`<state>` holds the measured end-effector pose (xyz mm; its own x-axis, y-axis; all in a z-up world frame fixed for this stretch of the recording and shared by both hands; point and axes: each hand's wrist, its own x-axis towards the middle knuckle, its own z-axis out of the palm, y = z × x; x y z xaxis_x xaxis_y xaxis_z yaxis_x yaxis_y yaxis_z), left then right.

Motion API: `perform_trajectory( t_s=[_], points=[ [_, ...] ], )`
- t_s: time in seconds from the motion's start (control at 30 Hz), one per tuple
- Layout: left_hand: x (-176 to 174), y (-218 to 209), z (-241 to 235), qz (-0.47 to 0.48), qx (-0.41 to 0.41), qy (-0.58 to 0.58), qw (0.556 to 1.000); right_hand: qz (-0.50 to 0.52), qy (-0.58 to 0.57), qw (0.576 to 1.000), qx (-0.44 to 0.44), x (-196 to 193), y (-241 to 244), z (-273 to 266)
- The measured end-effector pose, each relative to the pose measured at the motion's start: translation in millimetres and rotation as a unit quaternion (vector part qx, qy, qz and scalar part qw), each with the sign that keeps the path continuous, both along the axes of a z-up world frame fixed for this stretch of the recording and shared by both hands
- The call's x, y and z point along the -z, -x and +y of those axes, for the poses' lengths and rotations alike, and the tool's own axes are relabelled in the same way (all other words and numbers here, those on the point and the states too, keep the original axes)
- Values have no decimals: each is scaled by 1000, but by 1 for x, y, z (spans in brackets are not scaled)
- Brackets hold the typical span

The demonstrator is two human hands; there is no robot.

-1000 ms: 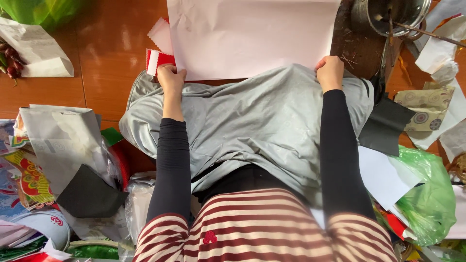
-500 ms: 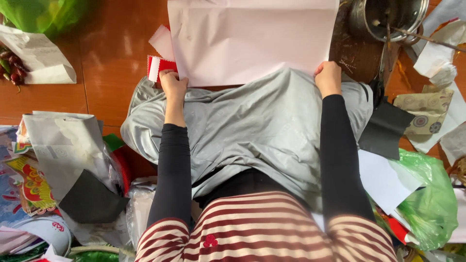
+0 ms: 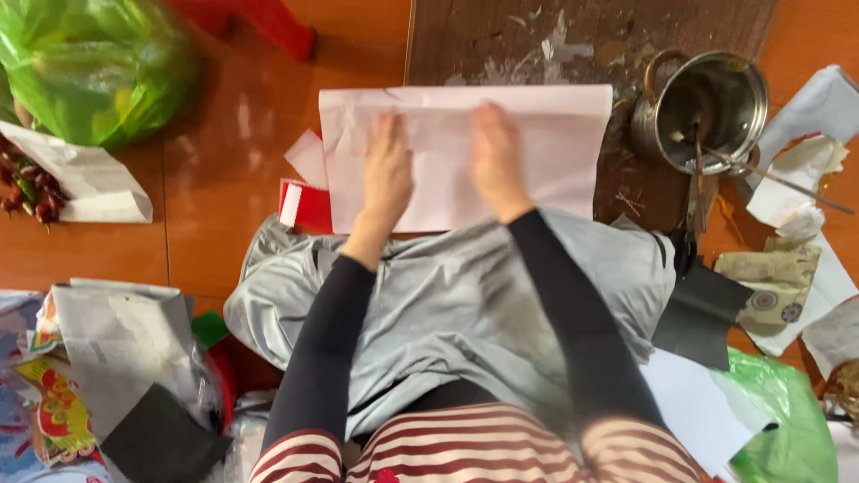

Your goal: The recorder is using scissors to cut strips of paper and prepare them for a paper craft project.

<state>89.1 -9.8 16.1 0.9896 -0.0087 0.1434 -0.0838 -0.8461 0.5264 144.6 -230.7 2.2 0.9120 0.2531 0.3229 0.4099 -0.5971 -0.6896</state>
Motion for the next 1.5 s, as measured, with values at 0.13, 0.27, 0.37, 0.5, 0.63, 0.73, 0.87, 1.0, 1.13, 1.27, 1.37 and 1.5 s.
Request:
perform_trajectory(
  t_s=[0.13,0.27,0.37,0.5,0.63,0.73,0.87,1.0,1.13,1.27,1.37,1.5],
  points=[
    [19,-51,-16,36,25,-38,998,-13,144,989,6,20,-29,72],
    [15,-59,-1,93,50,-113,988,71,248,966,-16,30,-42,72],
    [12,-61,18,141,44,-121,982,147,289,945,-35,24,-48,48],
    [23,-58,45,154,34,-115,981,218,343,914,9,24,-55,-7],
    [23,-61,45,147,35,-111,982,229,328,912,93,31,-64,-74],
    [25,-69,38,116,12,-108,987,216,290,917,169,33,-64,-100],
    [51,-94,30,49,15,-111,993,159,290,923,198,48,-64,-110],
    [32,-133,20,108,69,-112,985,120,223,952,172,71,-68,-127],
    [-10,-141,17,220,146,-205,943,191,180,956,128,20,-74,-119],
    [-54,-103,12,88,275,-155,945,151,189,970,8,-85,-48,-66],
    [-116,-45,-4,-3,309,-162,937,57,224,964,-134,-126,-8,-21],
    [-167,32,-8,-62,323,-192,925,-45,235,953,-183,-112,44,22]
  ],
)
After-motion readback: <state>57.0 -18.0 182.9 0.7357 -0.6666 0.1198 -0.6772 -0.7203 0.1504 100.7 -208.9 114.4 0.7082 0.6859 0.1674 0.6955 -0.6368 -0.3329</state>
